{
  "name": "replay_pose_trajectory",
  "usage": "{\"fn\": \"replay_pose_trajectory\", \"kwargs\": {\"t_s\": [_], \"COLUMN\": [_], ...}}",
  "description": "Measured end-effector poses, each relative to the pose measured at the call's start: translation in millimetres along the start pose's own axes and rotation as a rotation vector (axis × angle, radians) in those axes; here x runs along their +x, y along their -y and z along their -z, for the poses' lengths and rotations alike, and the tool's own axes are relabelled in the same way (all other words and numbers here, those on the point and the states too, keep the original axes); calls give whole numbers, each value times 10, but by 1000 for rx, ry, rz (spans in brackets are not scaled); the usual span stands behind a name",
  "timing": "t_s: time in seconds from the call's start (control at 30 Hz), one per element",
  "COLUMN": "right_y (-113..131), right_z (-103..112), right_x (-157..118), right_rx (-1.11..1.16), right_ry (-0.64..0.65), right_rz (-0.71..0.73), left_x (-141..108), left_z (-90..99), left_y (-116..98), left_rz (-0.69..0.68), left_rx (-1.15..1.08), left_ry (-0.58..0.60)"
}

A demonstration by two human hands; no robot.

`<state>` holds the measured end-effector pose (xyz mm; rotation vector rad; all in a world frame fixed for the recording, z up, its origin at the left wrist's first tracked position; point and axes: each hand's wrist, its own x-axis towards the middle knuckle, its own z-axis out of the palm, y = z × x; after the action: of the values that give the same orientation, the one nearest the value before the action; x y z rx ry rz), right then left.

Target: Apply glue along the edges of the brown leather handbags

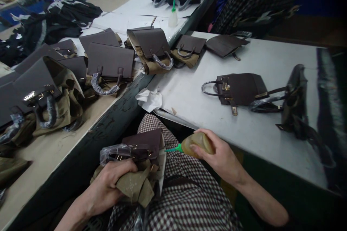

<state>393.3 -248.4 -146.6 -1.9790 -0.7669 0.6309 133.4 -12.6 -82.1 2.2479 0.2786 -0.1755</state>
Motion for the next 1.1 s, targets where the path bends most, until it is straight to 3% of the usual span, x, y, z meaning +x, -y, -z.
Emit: {"fn": "replay_pose_trajectory", "kwargs": {"t_s": [0.23,0.67,1.1], "right_y": [84,-39,-75], "right_z": [-100,45,-14], "right_x": [73,39,-191], "right_rx": [-48,85,400], "right_ry": [45,96,306], "right_rz": [89,-262,-347], "left_x": [-15,-2,30], "left_z": [2,-65,-64], "left_y": [56,108,76], "left_rz": [-25,-71,-82], "left_rx": [-37,-99,-62], "left_ry": [4,44,21]}}
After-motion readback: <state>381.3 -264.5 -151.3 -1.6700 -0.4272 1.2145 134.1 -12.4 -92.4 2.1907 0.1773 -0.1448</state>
